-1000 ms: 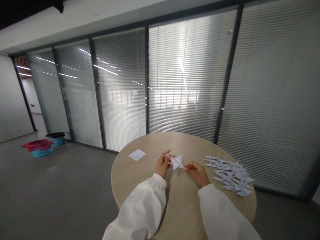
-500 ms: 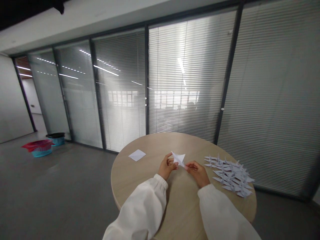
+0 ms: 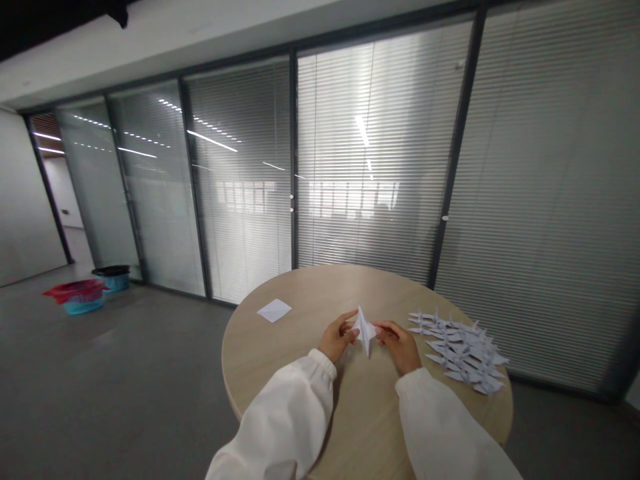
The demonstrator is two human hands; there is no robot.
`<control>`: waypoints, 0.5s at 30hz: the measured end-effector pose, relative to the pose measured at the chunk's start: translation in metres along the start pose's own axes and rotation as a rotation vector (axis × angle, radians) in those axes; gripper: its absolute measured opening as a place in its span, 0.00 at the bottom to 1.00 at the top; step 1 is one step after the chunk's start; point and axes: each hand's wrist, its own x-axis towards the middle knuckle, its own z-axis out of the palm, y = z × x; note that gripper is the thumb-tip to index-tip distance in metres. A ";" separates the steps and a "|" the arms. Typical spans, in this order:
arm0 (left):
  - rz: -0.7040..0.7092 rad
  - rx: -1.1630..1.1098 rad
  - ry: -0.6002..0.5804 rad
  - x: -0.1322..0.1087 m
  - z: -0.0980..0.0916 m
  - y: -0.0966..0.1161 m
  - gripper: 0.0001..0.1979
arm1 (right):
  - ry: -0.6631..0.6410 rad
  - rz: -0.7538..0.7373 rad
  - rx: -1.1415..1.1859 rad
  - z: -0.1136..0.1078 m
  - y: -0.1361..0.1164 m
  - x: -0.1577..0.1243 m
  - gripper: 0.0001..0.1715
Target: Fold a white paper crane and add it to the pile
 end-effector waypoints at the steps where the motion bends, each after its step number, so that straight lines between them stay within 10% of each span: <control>1: 0.007 0.011 0.007 0.000 0.000 0.001 0.30 | -0.001 0.000 0.006 0.000 0.000 0.000 0.22; 15: 0.060 0.195 0.247 0.003 -0.010 -0.003 0.16 | 0.049 0.026 0.051 -0.003 0.002 0.001 0.21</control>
